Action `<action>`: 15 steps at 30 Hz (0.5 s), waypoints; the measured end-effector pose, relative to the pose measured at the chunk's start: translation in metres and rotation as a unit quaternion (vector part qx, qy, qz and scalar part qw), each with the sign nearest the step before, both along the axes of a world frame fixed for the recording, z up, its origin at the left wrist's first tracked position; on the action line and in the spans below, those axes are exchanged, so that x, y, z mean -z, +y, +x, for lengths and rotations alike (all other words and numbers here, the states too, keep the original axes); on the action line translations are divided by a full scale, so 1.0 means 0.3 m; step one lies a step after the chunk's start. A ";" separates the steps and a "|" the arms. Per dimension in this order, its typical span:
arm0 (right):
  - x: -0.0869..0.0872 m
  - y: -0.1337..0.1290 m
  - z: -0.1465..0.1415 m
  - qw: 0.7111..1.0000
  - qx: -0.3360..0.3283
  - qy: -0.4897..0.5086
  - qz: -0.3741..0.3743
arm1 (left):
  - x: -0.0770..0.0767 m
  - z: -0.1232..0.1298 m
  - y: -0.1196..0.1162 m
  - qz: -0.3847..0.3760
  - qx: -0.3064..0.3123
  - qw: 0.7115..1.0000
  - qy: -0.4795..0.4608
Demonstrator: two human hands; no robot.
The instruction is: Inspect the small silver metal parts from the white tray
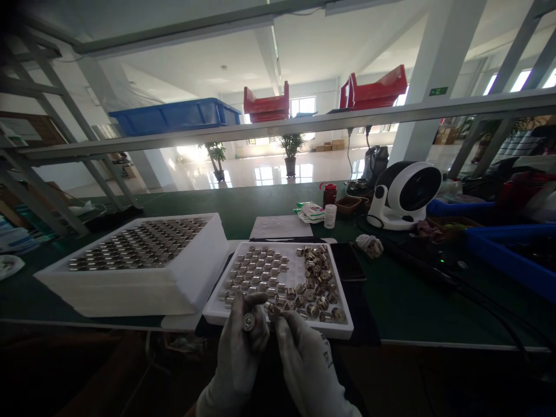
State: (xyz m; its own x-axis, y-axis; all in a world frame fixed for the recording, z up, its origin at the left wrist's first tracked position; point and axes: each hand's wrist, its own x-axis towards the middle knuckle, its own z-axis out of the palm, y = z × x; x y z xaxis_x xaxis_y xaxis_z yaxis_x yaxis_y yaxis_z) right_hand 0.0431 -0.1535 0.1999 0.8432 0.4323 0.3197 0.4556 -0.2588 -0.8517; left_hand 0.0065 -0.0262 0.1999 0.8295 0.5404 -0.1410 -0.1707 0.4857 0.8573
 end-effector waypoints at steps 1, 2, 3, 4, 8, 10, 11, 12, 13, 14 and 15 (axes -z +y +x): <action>-0.008 -0.004 -0.002 1.000 -0.015 0.008 -0.010 | -0.012 -0.002 -0.004 0.027 -0.023 0.999 -0.002; -0.016 -0.006 -0.010 0.999 -0.032 0.014 -0.021 | -0.023 -0.007 -0.008 0.073 -0.048 0.996 -0.002; -0.024 -0.005 -0.022 0.998 -0.044 0.017 -0.029 | -0.032 -0.014 -0.012 0.120 -0.065 0.991 0.002; -0.032 -0.003 -0.038 0.998 -0.047 0.015 -0.030 | -0.038 -0.021 -0.015 0.155 -0.074 0.985 0.008; -0.028 0.015 -0.110 0.999 -0.018 -0.025 -0.030 | -0.032 -0.030 -0.027 0.213 -0.080 0.973 0.048; 0.008 0.027 -0.131 0.991 0.020 -0.114 -0.067 | -0.009 -0.027 -0.029 0.227 -0.081 0.969 0.049; 0.032 0.033 -0.135 0.983 0.039 -0.158 -0.090 | 0.005 -0.028 -0.029 0.236 -0.074 0.968 0.044; 0.056 0.038 -0.133 0.972 0.052 -0.201 -0.112 | 0.017 -0.032 -0.027 0.248 -0.063 0.966 0.037; 0.077 0.043 -0.126 0.959 0.057 -0.245 -0.127 | 0.025 -0.038 -0.022 0.262 -0.053 0.963 0.028; 0.094 0.046 -0.115 0.947 0.057 -0.284 -0.135 | 0.029 -0.046 -0.016 0.277 -0.048 0.960 0.018; 0.103 0.048 -0.100 0.936 0.056 -0.320 -0.136 | 0.027 -0.055 -0.008 0.294 -0.043 0.955 0.006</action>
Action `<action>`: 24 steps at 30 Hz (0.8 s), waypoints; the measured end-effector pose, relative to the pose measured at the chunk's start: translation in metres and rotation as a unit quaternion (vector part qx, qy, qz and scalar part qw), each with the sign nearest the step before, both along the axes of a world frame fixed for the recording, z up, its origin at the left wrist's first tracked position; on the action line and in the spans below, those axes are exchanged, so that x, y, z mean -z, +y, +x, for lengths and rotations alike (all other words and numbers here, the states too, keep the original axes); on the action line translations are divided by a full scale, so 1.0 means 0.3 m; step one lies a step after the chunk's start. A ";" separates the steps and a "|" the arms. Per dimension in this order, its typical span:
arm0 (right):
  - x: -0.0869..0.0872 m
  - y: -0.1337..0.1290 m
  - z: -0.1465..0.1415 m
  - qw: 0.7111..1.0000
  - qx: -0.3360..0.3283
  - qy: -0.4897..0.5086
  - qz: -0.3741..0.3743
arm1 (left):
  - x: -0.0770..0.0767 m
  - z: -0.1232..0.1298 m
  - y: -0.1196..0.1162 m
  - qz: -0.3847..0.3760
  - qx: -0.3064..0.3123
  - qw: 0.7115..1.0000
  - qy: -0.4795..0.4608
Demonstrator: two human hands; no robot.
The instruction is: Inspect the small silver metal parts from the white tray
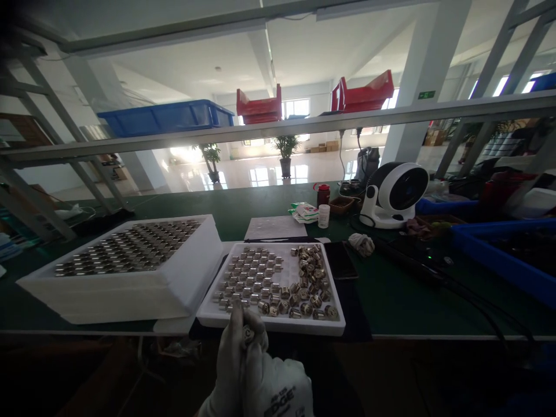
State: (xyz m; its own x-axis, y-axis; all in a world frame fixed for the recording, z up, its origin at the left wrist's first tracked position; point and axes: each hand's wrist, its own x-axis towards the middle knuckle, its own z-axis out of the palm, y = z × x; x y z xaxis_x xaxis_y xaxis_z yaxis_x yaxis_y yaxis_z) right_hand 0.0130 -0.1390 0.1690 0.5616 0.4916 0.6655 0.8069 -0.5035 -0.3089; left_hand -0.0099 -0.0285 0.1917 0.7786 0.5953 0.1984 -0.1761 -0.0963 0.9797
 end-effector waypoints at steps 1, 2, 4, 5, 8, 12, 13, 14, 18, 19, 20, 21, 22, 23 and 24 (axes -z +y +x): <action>0.001 0.000 0.016 0.999 -0.001 -0.036 0.001 | -0.007 -0.008 0.010 0.019 0.015 1.000 -0.007; -0.006 -0.003 0.033 0.998 -0.003 -0.058 0.012 | -0.019 -0.013 0.022 0.038 0.035 0.999 -0.013; -0.042 -0.012 0.066 0.998 -0.024 -0.015 0.048 | -0.050 -0.006 0.049 0.083 0.097 0.992 -0.021; -0.067 -0.017 0.084 0.997 -0.035 0.040 0.053 | -0.066 0.011 0.064 0.116 0.137 0.984 -0.020; -0.150 -0.028 0.157 0.979 -0.019 0.202 -0.026 | -0.103 0.116 0.117 0.268 0.198 0.943 0.022; -0.226 -0.016 0.334 0.958 0.081 0.255 -0.103 | -0.121 0.326 0.192 0.389 0.175 0.899 0.098; -0.237 -0.008 0.388 0.955 0.098 0.257 -0.111 | -0.121 0.374 0.205 0.413 0.176 0.886 0.115; -0.247 0.002 0.442 0.953 0.114 0.257 -0.117 | -0.119 0.417 0.213 0.439 0.179 0.870 0.133; -0.277 0.034 0.602 0.944 0.153 0.269 -0.115 | -0.099 0.525 0.203 0.515 0.188 0.810 0.210; -0.283 0.036 0.618 0.943 0.159 0.273 -0.108 | -0.094 0.539 0.195 0.522 0.187 0.802 0.222; -0.287 0.035 0.624 0.942 0.163 0.277 -0.099 | -0.091 0.549 0.188 0.525 0.187 0.798 0.229; -0.289 0.031 0.620 0.941 0.167 0.282 -0.089 | -0.092 0.554 0.184 0.523 0.190 0.798 0.231; -0.289 0.025 0.607 0.940 0.168 0.286 -0.078 | -0.097 0.554 0.184 0.516 0.196 0.802 0.229; -0.285 0.015 0.586 0.940 0.167 0.291 -0.065 | -0.107 0.549 0.187 0.503 0.205 0.810 0.222; -0.278 0.004 0.559 0.939 0.164 0.296 -0.051 | -0.122 0.538 0.193 0.483 0.217 0.822 0.211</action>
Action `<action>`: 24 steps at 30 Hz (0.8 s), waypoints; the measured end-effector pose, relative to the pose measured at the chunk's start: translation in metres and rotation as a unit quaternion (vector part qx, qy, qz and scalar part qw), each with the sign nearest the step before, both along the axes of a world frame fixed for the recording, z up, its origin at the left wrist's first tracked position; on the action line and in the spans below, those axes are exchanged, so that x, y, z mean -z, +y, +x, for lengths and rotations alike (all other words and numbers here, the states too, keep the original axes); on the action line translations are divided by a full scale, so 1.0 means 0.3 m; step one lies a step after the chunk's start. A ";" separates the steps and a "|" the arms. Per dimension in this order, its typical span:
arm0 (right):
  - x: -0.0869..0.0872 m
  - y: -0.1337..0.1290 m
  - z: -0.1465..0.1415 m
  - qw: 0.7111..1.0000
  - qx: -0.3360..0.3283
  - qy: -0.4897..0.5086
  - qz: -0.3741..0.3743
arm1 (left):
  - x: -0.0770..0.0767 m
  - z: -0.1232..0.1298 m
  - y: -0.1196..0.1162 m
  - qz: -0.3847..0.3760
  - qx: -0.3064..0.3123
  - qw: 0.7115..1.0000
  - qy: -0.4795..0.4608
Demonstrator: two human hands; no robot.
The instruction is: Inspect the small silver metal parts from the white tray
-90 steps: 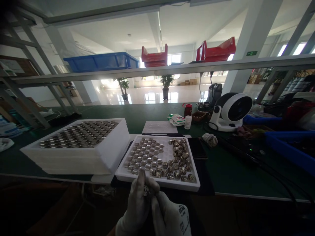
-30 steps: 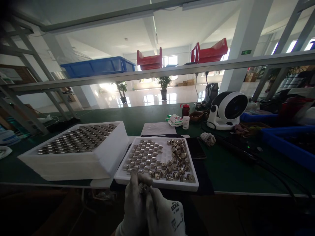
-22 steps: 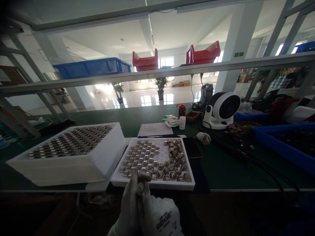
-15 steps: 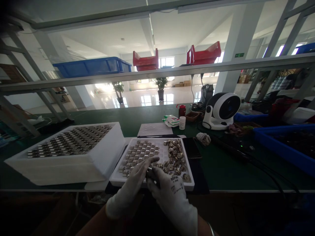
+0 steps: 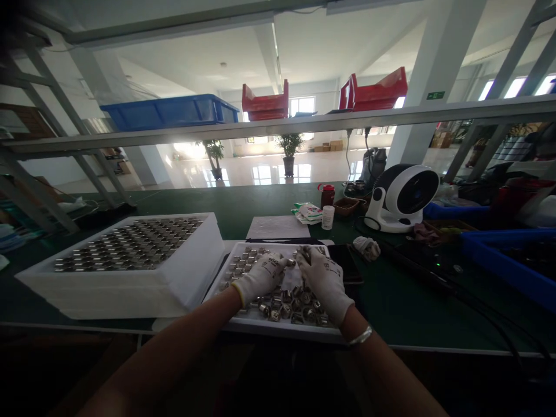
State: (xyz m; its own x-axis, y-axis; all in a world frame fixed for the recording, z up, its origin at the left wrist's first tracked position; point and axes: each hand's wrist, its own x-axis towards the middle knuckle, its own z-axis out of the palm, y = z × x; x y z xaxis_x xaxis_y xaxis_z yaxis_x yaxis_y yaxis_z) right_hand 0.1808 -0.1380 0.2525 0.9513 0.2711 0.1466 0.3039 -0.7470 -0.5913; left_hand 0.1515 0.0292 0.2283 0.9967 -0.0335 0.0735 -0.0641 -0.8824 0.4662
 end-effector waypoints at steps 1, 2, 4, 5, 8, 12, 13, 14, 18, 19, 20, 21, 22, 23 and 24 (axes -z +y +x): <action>0.010 -0.013 -0.032 1.000 0.000 0.004 0.018 | -0.018 -0.018 0.008 -0.038 0.009 0.999 -0.004; 0.023 -0.026 -0.068 0.999 -0.001 0.008 0.041 | -0.038 -0.043 0.016 -0.087 0.020 0.996 -0.008; 0.053 -0.051 -0.147 0.995 -0.012 0.018 0.096 | -0.075 -0.112 0.026 -0.200 0.044 0.979 -0.015; 0.069 -0.061 -0.189 0.992 -0.022 0.022 0.124 | -0.088 -0.155 0.026 -0.256 0.055 0.965 -0.016; 0.108 -0.078 -0.311 0.978 -0.065 0.021 0.195 | -0.091 -0.296 -0.001 -0.377 0.062 0.924 -0.014; 0.140 -0.081 -0.427 0.959 -0.150 0.007 0.241 | -0.027 -0.449 -0.069 -0.418 -0.010 0.903 -0.102; 0.143 -0.081 -0.444 0.956 -0.169 0.006 0.238 | -0.007 -0.473 -0.084 -0.410 -0.039 0.902 -0.130; 0.144 -0.080 -0.459 0.956 -0.185 0.005 0.229 | 0.011 -0.491 -0.097 -0.403 -0.073 0.900 -0.149; 0.135 -0.073 -0.511 0.955 -0.214 0.017 0.205 | 0.056 -0.519 -0.146 -0.454 -0.179 0.855 -0.174; 0.135 -0.069 -0.526 0.955 -0.210 0.029 0.206 | 0.061 -0.521 -0.158 -0.484 -0.195 0.835 -0.174; 0.138 -0.063 -0.542 0.955 -0.203 0.044 0.211 | 0.064 -0.522 -0.170 -0.517 -0.205 0.814 -0.169; 0.145 -0.055 -0.560 0.955 -0.193 0.055 0.218 | 0.066 -0.522 -0.181 -0.547 -0.214 0.793 -0.164; 0.156 -0.047 -0.577 0.956 -0.185 0.053 0.223 | 0.068 -0.523 -0.192 -0.571 -0.224 0.772 -0.166; 0.169 -0.038 -0.592 0.960 -0.176 0.028 0.217 | 0.070 -0.523 -0.202 -0.588 -0.234 0.754 -0.176; 0.183 -0.029 -0.606 0.967 -0.170 -0.021 0.188 | 0.070 -0.523 -0.210 -0.602 -0.246 0.737 -0.183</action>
State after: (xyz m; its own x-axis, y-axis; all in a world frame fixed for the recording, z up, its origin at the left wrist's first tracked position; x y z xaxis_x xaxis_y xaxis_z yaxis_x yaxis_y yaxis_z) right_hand -0.0011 -0.1468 0.1975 0.8078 0.4865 0.3328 0.5240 -0.3341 -0.7834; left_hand -0.0053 -0.0338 0.2072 0.7721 0.6351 0.0224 -0.1912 0.1986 0.9613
